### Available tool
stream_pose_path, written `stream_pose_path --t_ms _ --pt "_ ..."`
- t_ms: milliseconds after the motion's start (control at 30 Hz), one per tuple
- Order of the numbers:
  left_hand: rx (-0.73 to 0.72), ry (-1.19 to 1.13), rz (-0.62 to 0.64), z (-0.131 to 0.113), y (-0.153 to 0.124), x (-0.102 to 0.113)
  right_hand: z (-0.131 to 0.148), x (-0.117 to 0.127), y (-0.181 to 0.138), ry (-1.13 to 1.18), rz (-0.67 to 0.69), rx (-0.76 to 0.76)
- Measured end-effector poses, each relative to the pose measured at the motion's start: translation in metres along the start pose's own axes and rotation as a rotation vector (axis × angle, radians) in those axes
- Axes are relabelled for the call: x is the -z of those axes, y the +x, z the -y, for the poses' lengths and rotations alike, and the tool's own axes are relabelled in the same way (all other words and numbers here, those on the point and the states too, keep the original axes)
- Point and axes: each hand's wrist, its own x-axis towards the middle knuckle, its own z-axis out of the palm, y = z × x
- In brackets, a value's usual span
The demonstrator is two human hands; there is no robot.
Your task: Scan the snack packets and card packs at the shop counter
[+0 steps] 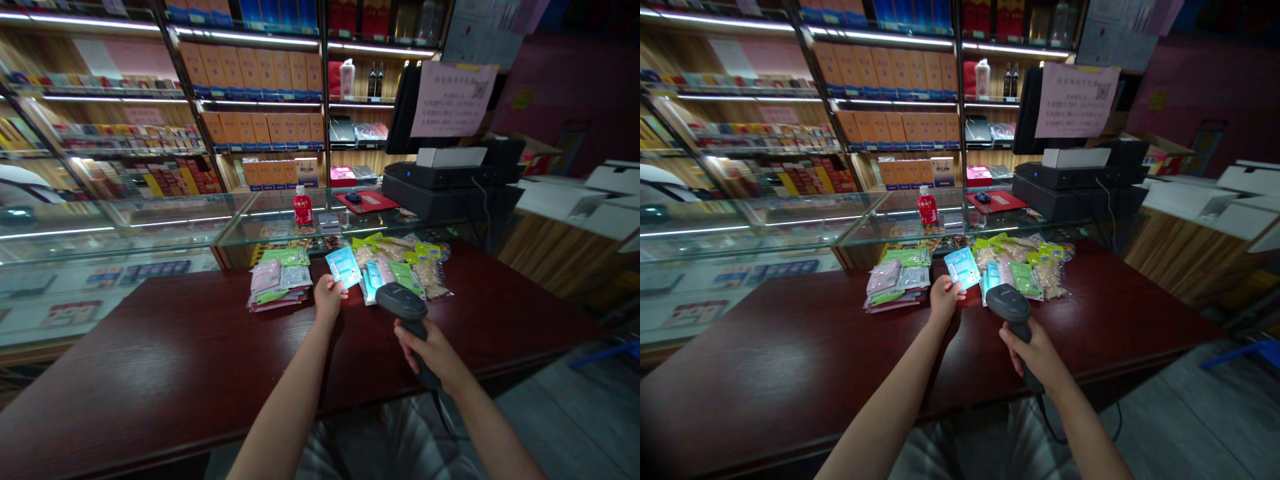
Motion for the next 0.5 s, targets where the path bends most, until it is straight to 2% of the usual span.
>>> stream_pose_path --t_ms 267,500 --pt "0.030 -0.071 0.047 -0.003 -0.002 0.003 0.003 0.007 0.001 0.014 0.008 0.006" --pt "0.015 -0.129 0.053 -0.012 -0.003 0.006 0.004 0.023 0.000 0.170 -0.140 0.037"
